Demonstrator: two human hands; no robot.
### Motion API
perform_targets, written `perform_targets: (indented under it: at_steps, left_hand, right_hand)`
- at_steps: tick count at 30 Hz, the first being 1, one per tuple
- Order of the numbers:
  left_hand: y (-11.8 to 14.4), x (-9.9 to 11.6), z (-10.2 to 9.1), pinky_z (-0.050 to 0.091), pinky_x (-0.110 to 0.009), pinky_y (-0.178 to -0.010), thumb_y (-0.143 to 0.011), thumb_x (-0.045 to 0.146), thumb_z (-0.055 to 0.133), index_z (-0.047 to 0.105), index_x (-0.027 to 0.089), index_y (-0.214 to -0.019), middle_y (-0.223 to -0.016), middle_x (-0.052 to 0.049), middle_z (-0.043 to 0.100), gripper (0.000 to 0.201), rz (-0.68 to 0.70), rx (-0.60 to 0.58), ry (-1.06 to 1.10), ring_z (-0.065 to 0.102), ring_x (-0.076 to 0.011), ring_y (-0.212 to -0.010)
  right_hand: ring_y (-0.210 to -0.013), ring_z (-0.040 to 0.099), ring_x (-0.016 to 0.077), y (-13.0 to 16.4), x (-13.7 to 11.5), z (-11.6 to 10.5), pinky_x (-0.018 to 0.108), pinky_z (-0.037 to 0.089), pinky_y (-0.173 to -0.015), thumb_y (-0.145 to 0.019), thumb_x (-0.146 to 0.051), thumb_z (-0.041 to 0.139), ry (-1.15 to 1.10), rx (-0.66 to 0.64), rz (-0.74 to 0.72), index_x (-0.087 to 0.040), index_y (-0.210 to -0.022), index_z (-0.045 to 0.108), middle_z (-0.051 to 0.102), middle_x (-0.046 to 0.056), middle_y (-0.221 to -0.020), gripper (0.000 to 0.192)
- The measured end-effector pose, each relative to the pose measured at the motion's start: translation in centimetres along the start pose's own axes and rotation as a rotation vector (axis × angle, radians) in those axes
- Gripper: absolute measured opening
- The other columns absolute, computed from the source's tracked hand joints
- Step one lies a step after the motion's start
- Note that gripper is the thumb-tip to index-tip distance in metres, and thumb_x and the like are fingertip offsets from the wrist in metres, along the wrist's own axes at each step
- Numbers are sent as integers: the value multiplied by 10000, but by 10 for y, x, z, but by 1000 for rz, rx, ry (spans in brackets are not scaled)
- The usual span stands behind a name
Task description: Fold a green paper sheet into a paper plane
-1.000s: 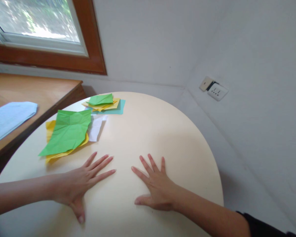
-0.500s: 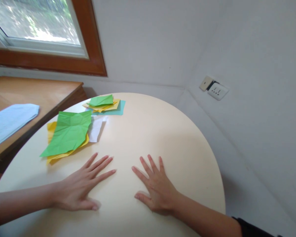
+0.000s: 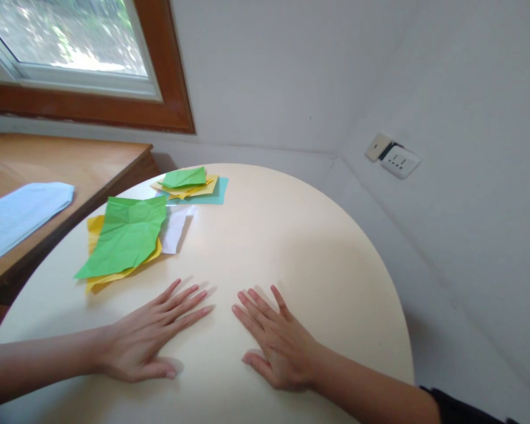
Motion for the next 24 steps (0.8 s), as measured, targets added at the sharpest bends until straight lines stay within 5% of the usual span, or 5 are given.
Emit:
perform_targets:
  at_steps: [24]
  left_hand:
    - [-3,4,3,-5,-524,-1096,-854,531,380,42,184,-1443,-1491,-129,127,763,66,-50,64,117,-291,-1373]
  right_hand:
    - [-1384,116,231,-5,-11,3,466,-91,-1104,-871,-356,411,-142,-107,-126,-228,-1438,98,186,74,-1495,660]
Point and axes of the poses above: each hand's wrist, its own y-axis away from the middle knuckle, its own z-axis out of the palm, x = y × z, the point moved 10 cm from there along -y, towards the middle knuckle
